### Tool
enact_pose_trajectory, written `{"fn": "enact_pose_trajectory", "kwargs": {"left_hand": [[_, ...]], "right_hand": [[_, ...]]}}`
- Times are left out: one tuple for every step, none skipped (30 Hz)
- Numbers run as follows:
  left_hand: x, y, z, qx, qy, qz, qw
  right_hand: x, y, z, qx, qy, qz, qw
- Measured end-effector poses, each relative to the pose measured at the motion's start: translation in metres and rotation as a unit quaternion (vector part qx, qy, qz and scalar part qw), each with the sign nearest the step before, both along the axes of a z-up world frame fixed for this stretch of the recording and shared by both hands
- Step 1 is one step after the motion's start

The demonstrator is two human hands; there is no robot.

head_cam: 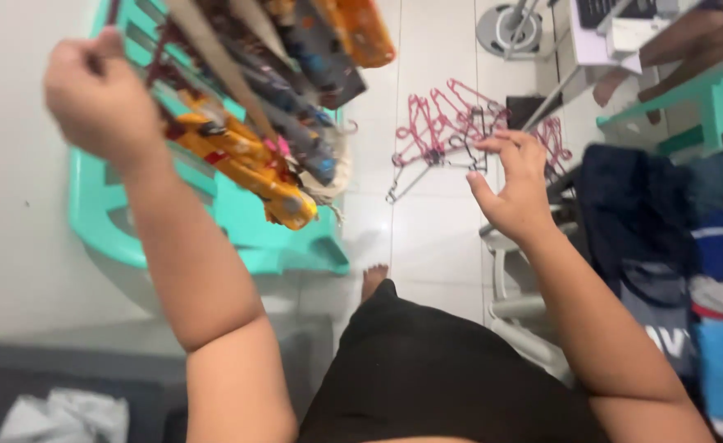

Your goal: Hanging various small clothing items and undergarments onto a multi-clip laundry hanger.

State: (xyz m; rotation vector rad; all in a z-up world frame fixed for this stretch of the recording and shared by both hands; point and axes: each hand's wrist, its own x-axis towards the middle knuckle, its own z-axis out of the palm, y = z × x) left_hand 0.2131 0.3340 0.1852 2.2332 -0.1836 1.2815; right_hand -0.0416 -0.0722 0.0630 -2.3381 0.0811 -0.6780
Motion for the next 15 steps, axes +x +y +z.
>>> {"fn": "enact_pose_trajectory", "kwargs": {"left_hand": [[0.018,0.015,-0.001,-0.003,-0.005,0.028,1.0],[0.037,0.03,-0.003,-0.007,-0.01,0.057,0.998],[0.055,0.042,-0.009,-0.005,-0.008,0.055,0.998],[0.073,0.055,-0.016,-0.023,-0.005,0.069,0.997],[0.088,0.069,-0.025,-0.04,0.001,0.084,0.996],[0.105,0.083,-0.036,-0.038,0.005,0.083,0.996],[0.123,0.095,-0.044,-0.057,0.017,0.099,0.993],[0.14,0.106,-0.052,-0.075,0.03,0.115,0.99],[0.161,0.113,-0.063,-0.074,0.03,0.113,0.99],[0.181,0.121,-0.074,-0.128,0.07,0.094,0.985],[0.199,0.127,-0.083,-0.179,0.111,0.076,0.975],[0.222,0.133,-0.105,-0.178,0.112,0.075,0.975],[0.243,0.14,-0.13,-0.21,0.138,0.02,0.968],[0.264,0.147,-0.154,-0.242,0.163,-0.034,0.956],[0.281,0.145,-0.18,-0.242,0.164,-0.035,0.956]], "right_hand": [[0.013,0.002,-0.005,0.0,0.014,-0.007,1.0],[0.026,0.004,-0.011,0.001,0.027,-0.015,1.0],[0.04,0.006,-0.015,0.002,0.029,-0.017,0.999],[0.054,0.008,-0.02,-0.012,0.039,-0.016,0.999],[0.066,0.012,-0.027,-0.026,0.051,-0.014,0.998],[0.075,0.014,-0.033,-0.025,0.055,-0.015,0.998],[0.084,0.014,-0.038,-0.03,0.063,-0.017,0.997],[0.094,0.014,-0.042,-0.035,0.072,-0.018,0.997],[0.104,0.014,-0.051,-0.034,0.072,-0.021,0.997],[0.114,0.014,-0.061,-0.036,0.083,-0.024,0.996],[0.122,0.013,-0.069,-0.037,0.094,-0.026,0.995],[0.127,0.011,-0.075,-0.036,0.095,-0.028,0.994],[0.132,0.009,-0.082,-0.03,0.108,-0.034,0.993],[0.137,0.007,-0.089,-0.025,0.121,-0.041,0.992],[0.139,0.007,-0.097,-0.025,0.122,-0.042,0.991]]}}
